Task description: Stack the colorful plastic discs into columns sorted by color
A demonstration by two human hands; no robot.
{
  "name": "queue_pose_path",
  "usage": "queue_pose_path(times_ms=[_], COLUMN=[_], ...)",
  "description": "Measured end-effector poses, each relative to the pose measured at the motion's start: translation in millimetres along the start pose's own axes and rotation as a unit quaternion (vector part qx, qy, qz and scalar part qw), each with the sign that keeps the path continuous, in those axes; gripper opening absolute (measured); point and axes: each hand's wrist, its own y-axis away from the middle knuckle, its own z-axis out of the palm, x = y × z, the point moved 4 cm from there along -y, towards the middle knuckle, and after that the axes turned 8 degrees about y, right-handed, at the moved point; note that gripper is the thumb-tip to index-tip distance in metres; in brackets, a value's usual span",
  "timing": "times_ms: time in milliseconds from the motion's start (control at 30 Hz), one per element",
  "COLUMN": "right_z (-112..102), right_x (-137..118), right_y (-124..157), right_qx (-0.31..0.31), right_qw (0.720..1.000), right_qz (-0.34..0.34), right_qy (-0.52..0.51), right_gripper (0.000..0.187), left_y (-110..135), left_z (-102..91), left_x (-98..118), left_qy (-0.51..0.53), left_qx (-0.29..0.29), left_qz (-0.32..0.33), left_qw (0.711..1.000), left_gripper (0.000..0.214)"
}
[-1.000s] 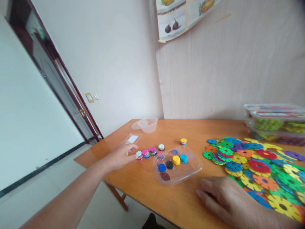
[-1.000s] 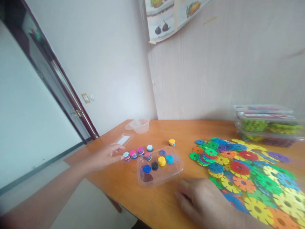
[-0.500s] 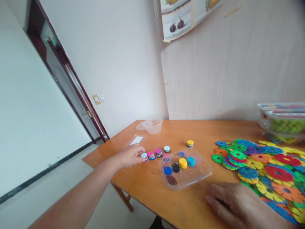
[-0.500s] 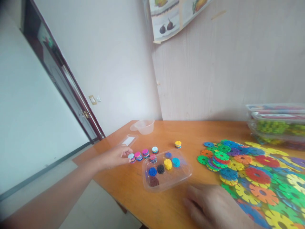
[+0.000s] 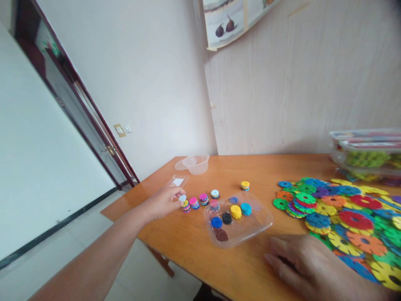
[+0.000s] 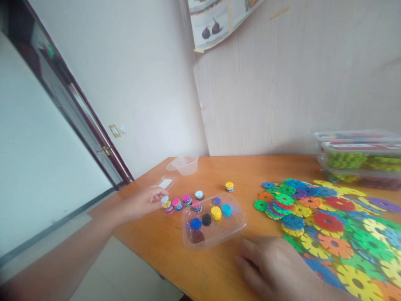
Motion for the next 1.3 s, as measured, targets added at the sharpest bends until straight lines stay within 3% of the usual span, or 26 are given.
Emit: queue_pose_path(times_ms=[133, 267, 433, 567, 700, 833, 1133, 1300], right_z=[-7.8, -9.9, -5.7, 2.7, 7.1, 6.5, 7.2, 5.7], right_x=[-4.8, -5.9, -2.6, 2.5, 5.4, 5.4, 5.2, 4.9], right_y=[-0.7, 0.2, 0.5, 0.1, 0.5, 0.3, 0.2, -0.4], right_qx=[0.001, -0.001, 0.021, 0.038, 0.043, 0.05, 0.056, 0.054], right_qw=[1.0, 1.0, 0.999, 0.998, 0.997, 0.997, 0.997, 0.998], right_qz=[0.006, 0.009, 0.006, -0.008, -0.013, -0.013, -0.02, -0.018], right_qy=[0.002, -0.009, -0.026, -0.049, -0.057, -0.054, -0.042, -0.041], right_gripper=[0.025, 0.024, 0.024, 0.021, 0.018, 0.018, 0.019, 0.02], left_y=[-0.2, -5.5, -13.5, -19.9, -29.2, -35.4, -30.0, -28.8], left_z=[-8.7, -0.6, 32.5, 64.9, 89.6, 102.4, 104.7, 105.9], left_x=[29.9, 77.8, 139.6, 167.8, 171.8, 166.4, 158.7, 160.7], left_qy=[-0.005, -0.026, -0.074, -0.129, -0.154, -0.128, -0.138, -0.068], left_qx=[0.038, 0.045, -0.044, -0.109, -0.136, -0.164, -0.16, -0.177], left_qz=[0.045, 0.111, 0.202, 0.277, 0.31, 0.316, 0.261, 0.251], left_qw=[0.998, 0.992, 0.976, 0.946, 0.928, 0.926, 0.942, 0.949], left_gripper=[0.028, 0.027, 0.02, 0.013, 0.003, 0.014, 0.018, 0.025])
